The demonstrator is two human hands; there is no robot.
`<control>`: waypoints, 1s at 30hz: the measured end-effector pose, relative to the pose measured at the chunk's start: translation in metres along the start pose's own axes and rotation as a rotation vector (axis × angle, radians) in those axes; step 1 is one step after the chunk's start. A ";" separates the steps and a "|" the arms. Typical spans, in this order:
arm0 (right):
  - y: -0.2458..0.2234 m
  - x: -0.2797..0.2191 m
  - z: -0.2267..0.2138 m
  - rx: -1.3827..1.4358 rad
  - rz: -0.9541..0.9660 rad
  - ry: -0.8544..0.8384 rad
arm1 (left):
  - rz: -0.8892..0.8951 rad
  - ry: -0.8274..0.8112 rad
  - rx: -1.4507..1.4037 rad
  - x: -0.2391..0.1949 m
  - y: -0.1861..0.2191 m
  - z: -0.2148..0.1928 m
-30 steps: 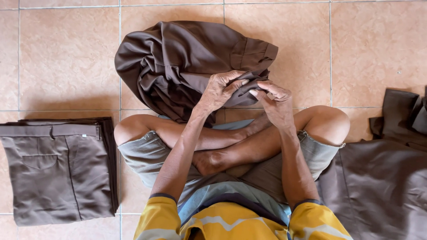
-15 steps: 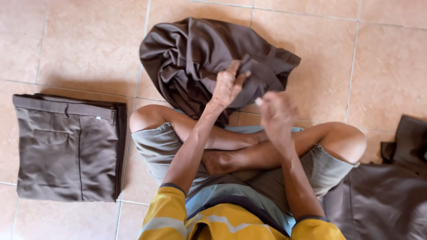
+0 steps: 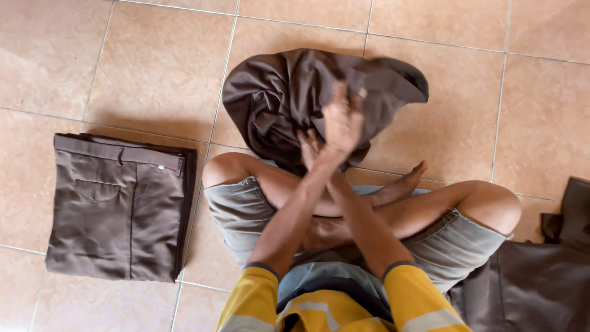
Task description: The person sits cross-legged on a tiled floor and folds a pair of brown trousers by hand. They align the legs, fold the garment in half lengthwise, then fold it into a compact rectangle, smoothing the fabric. A second pair of trousers is folded similarly and placed beside the first.
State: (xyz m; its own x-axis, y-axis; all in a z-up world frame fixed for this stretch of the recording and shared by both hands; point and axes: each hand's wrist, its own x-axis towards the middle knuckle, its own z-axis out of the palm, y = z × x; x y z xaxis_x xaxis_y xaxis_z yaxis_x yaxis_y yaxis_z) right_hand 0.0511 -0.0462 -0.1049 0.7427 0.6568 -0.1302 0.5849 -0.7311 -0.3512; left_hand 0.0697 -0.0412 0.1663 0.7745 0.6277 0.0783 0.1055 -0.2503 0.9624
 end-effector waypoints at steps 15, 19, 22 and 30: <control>0.137 -0.101 -0.167 -0.856 0.435 0.673 | -0.237 0.689 -0.008 0.042 -0.287 -0.108; 0.038 -0.117 -0.160 -0.160 -0.048 0.109 | -0.337 0.698 -0.290 0.029 -0.266 -0.120; 0.067 -0.106 -0.126 -0.336 -0.233 0.013 | -0.407 0.701 -0.426 0.048 -0.283 -0.134; 0.227 -0.075 -0.178 -0.716 0.431 -0.221 | -0.264 0.714 -0.599 0.034 -0.214 -0.180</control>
State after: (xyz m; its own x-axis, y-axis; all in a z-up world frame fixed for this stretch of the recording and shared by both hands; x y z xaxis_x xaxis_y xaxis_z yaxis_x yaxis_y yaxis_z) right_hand 0.1868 -0.2943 -0.0095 0.9102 0.2621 -0.3208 0.3863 -0.8165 0.4291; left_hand -0.0389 0.1667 0.0099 0.1890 0.9592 -0.2104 -0.2668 0.2564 0.9290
